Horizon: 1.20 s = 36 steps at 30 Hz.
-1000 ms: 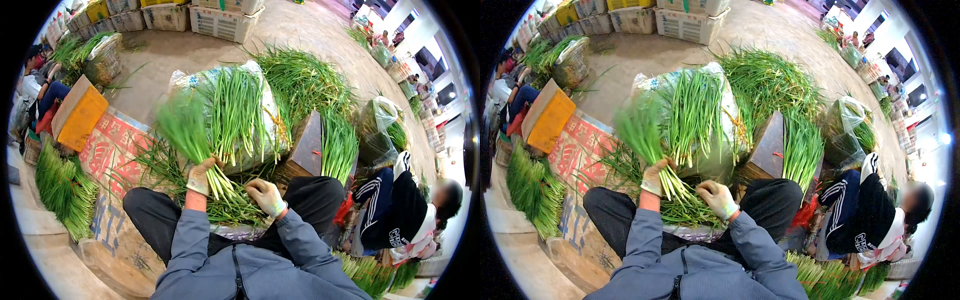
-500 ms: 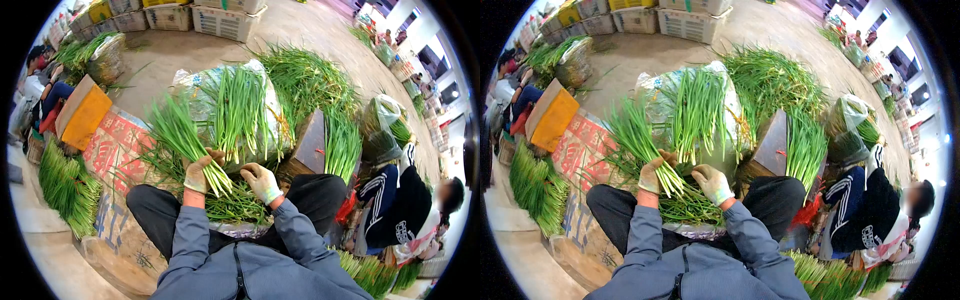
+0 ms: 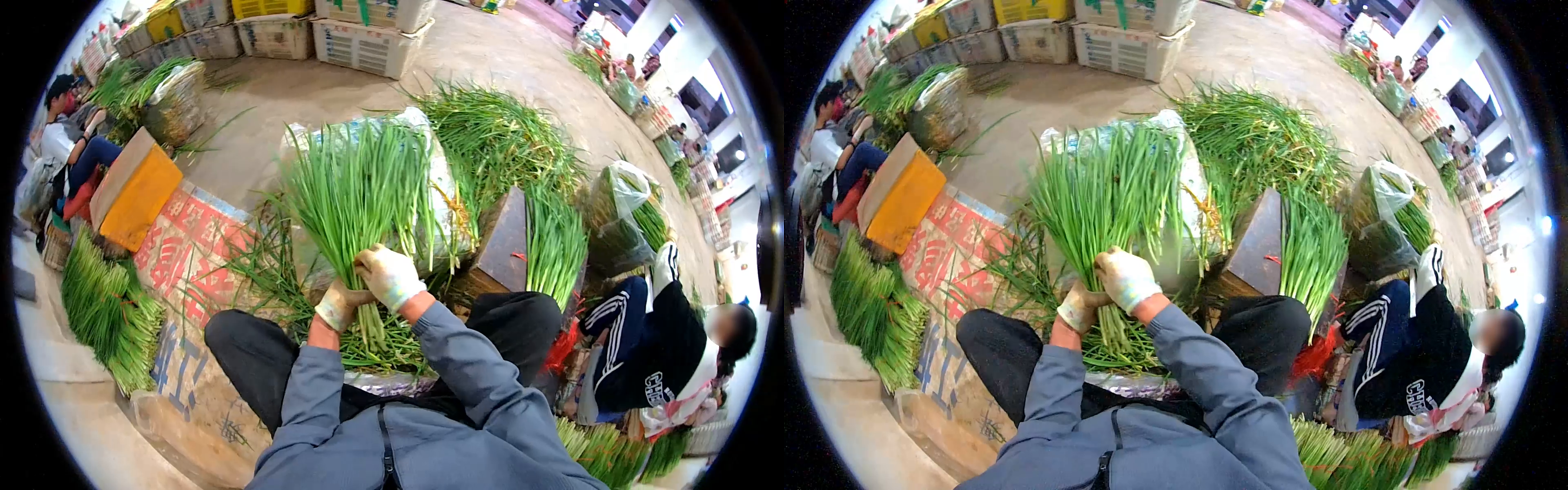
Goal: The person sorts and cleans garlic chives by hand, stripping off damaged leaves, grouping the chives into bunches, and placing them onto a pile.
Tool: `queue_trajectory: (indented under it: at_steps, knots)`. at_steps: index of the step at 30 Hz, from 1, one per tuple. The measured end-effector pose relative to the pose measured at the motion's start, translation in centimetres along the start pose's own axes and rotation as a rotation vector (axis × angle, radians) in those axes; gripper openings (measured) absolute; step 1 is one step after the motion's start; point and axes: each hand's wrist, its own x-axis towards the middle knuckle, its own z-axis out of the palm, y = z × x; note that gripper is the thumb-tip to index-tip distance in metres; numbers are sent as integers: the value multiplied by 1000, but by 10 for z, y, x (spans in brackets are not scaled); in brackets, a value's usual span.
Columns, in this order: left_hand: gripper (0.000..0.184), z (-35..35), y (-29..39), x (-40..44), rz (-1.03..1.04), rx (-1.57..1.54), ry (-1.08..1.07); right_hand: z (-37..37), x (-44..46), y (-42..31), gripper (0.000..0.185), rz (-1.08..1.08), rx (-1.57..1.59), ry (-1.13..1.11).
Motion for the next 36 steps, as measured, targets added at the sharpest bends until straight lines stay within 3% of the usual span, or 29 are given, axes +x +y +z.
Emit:
queue_trajectory:
  at_steps: [2, 4, 5, 6, 8, 11, 14, 16, 18, 22, 24, 27, 30, 31, 32, 34, 36]
  knots:
    - [58, -2, 0, -1, -12, 28, 18, -2, -6, 8, 18, 6, 13, 55]
    - [52, -4, 11, -4, -94, -177, 45, 6, -13, 32, 16, 223, 401, 358]
    - [60, -8, 13, -4, -89, -102, 114, 4, -21, 48, 16, 364, 391, 394]
    - [54, -15, 10, -1, -20, -146, 148, 24, -29, 87, 17, 449, 315, 468]
    - [45, -15, 10, 2, 141, -224, 161, 30, -46, 132, 26, 570, 125, 435]
    - [36, -20, -1, 13, 94, -301, 174, 43, -57, 174, 44, 565, -8, 314]
    - [33, -9, -2, 18, 124, -295, 183, 68, -49, 206, 35, 775, 479, 86]
    - [31, -9, -8, 19, 22, -120, 253, 37, -50, 160, 24, 925, 1068, 116]
    - [31, -12, -20, 24, -111, -88, 223, 3, -58, 95, 19, 886, 1206, 100]
    - [42, 3, -37, 36, -198, -71, 163, -8, -86, 38, 27, 781, 1011, -87]
    - [39, 4, -47, 37, -214, 61, 136, 12, -102, 35, 29, 717, 946, -119]
    - [31, 26, -35, 26, -201, -29, 132, 23, -113, 40, 28, 611, 792, -113]
    - [29, 34, -32, 17, -142, 22, 117, 22, -110, 49, 29, 580, 896, 0]
    - [31, 36, -30, 12, -183, 69, 146, -7, -105, 32, 31, 672, 905, -78]
    - [33, 40, -27, 9, -218, 117, 168, 18, -108, 48, 36, 538, 920, 13]
    - [37, 39, -31, 1, -68, 209, 147, 14, -111, 46, 39, 500, 835, 26]
    - [34, 33, -45, -1, -106, 182, 176, 5, -116, 40, 36, 612, 978, -2]
